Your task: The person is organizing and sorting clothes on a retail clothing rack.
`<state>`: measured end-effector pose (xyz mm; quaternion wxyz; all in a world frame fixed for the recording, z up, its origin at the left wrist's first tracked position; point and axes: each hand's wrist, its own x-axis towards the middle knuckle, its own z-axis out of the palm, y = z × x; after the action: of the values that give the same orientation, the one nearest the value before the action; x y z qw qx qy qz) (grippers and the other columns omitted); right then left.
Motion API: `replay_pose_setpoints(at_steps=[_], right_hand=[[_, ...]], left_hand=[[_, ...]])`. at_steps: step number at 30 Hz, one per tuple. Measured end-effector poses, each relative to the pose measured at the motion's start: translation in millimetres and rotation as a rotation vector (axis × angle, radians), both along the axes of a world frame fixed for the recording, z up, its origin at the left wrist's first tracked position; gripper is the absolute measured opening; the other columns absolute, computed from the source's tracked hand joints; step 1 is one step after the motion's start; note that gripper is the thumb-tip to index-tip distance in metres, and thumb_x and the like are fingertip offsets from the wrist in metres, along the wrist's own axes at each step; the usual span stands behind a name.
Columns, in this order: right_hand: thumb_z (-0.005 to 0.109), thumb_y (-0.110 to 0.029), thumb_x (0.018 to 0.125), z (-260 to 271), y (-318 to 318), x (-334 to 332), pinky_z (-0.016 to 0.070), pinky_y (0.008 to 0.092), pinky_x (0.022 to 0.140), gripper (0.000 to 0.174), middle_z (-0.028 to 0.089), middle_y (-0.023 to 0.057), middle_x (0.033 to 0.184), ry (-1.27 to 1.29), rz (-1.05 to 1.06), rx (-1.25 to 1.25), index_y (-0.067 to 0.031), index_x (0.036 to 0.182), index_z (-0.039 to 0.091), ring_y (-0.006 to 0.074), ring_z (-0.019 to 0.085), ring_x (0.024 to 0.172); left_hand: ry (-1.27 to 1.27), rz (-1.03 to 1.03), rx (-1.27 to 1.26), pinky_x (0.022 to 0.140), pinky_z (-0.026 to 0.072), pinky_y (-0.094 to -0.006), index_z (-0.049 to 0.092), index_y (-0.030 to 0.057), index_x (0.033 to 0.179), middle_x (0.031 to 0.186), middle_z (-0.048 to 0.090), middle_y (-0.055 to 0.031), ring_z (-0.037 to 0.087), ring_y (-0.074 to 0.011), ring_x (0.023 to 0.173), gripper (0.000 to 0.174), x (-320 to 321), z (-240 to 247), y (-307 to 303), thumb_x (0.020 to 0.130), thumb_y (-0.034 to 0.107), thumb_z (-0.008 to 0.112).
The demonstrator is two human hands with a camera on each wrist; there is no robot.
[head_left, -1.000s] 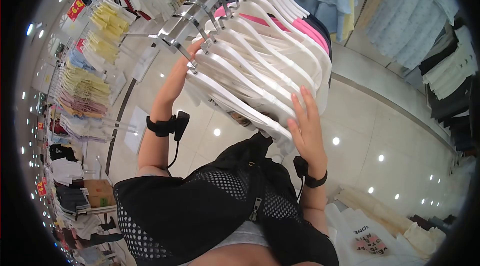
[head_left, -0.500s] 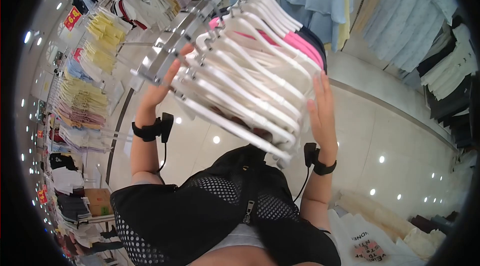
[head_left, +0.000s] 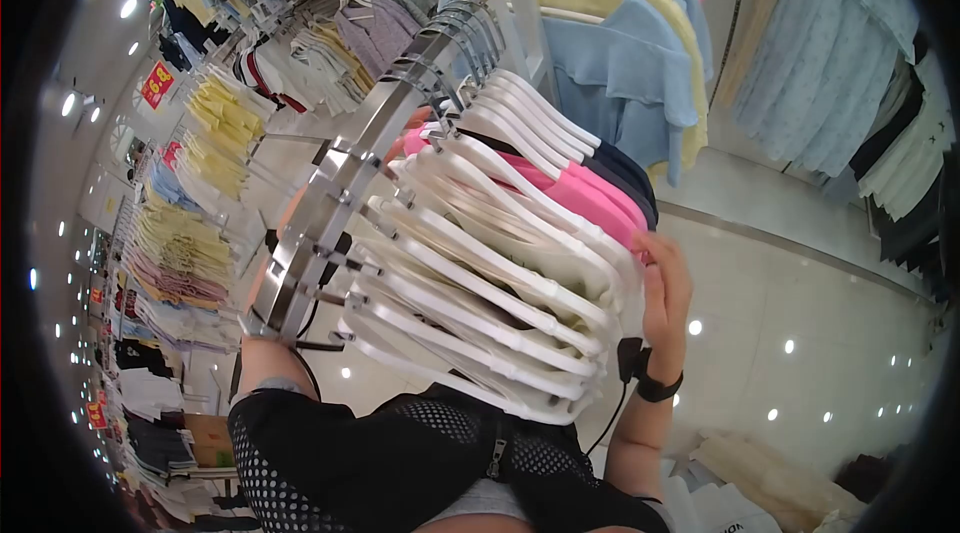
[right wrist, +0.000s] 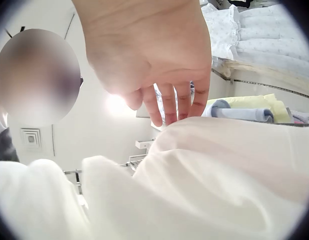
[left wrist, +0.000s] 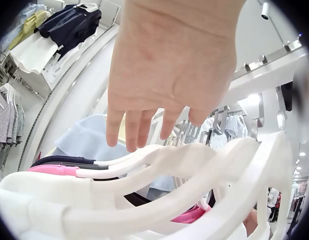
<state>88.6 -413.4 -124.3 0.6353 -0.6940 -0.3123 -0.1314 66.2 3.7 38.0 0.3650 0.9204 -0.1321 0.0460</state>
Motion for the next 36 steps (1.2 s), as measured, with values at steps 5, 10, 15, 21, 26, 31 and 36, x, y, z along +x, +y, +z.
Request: replay_pose_setpoints(at_steps=[5, 10, 15, 21, 26, 31, 36], right_hand=[[0.056, 0.003, 0.085, 3.5, 15.3, 33.2, 0.0458, 0.0291, 0.078, 0.026, 0.055, 0.0114, 0.111, -0.046, -0.172, -0.154, 0.001, 0.11, 0.061, 0.0227, 0.057, 0.094], [0.069, -0.003, 0.077, 12.8, 22.8, 40.2, 0.0452, 0.0292, 0.071, 0.028, 0.055, 0.0095, 0.108, 0.024, -0.098, -0.147, -0.0021, 0.104, 0.065, 0.0205, 0.055, 0.083], [0.077, -0.008, 0.067, 12.2, 31.7, 51.9, 0.0442, 0.0295, 0.069, 0.032, 0.055, 0.0081, 0.107, -0.032, -0.086, -0.244, -0.0038, 0.098, 0.068, 0.0207, 0.052, 0.079], [0.079, -0.015, 0.065, 6.6, 39.3, 55.2, 0.0415, 0.0391, 0.08, 0.028, 0.056, 0.0091, 0.113, -0.254, -0.124, -0.297, -0.0066, 0.089, 0.07, 0.0295, 0.047, 0.096], [0.075, -0.021, 0.069, 4.7, 35.1, 52.1, 0.0367, 0.0434, 0.091, 0.025, 0.056, 0.01, 0.117, -0.291, -0.071, -0.324, -0.0075, 0.09, 0.069, 0.0324, 0.045, 0.102], [0.067, -0.015, 0.076, 1.6, 29.3, 66.0, 0.0354, 0.0428, 0.096, 0.028, 0.054, 0.0108, 0.12, -0.156, -0.07, -0.189, -0.0064, 0.103, 0.067, 0.0327, 0.045, 0.11], [0.062, -0.014, 0.081, 5.2, 32.9, 63.9, 0.034, 0.0431, 0.1, 0.034, 0.053, 0.0107, 0.126, -0.241, -0.137, -0.333, -0.0072, 0.114, 0.065, 0.0321, 0.044, 0.117]], left_hand=[[0.048, -0.006, 0.006, 0.112, 0.0213, -0.0392, 0.028, 0.0004, 0.143, 0.149, 0.029, -0.0148, 0.031, -0.0261, 0.136, 0.059, 15.3, -9.4, 9.6, 0.1, 0.04, 0.032], [0.095, 0.013, 0.007, 0.113, 0.0207, -0.0392, 0.027, 0.0006, 0.143, 0.149, 0.028, -0.0148, 0.03, -0.0261, 0.137, 0.06, 12.2, -17.7, 13.3, 0.1, 0.041, 0.032], [0.135, 0.034, 0.02, 0.113, 0.0201, -0.0392, 0.025, 0.0007, 0.144, 0.15, 0.027, -0.0147, 0.029, -0.0261, 0.137, 0.06, 6.5, -19.1, 10.7, 0.1, 0.041, 0.032], [0.176, 0.028, 0.041, 0.113, 0.0194, -0.0393, 0.024, 0.0009, 0.145, 0.15, 0.026, -0.0147, 0.028, -0.0261, 0.137, 0.061, 12.9, -14.9, 1.2, 0.099, 0.042, 0.032], [0.231, 0.002, 0.056, 0.113, 0.0188, -0.0393, 0.023, 0.001, 0.145, 0.151, 0.025, -0.0147, 0.027, -0.0261, 0.138, 0.062, 20.6, -18.3, -13.6, 0.099, 0.042, 0.032], [0.269, -0.01, 0.071, 0.113, 0.0182, -0.0393, 0.022, 0.0012, 0.146, 0.151, 0.024, -0.0146, 0.027, -0.0261, 0.138, 0.063, 29.4, -12.0, -27.9, 0.099, 0.042, 0.032], [0.28, -0.025, 0.083, 0.114, 0.0161, -0.0391, 0.02, 0.0016, 0.146, 0.152, 0.023, -0.0144, 0.024, -0.0259, 0.139, 0.063, 27.7, -16.5, -20.6, 0.099, 0.042, 0.032]])
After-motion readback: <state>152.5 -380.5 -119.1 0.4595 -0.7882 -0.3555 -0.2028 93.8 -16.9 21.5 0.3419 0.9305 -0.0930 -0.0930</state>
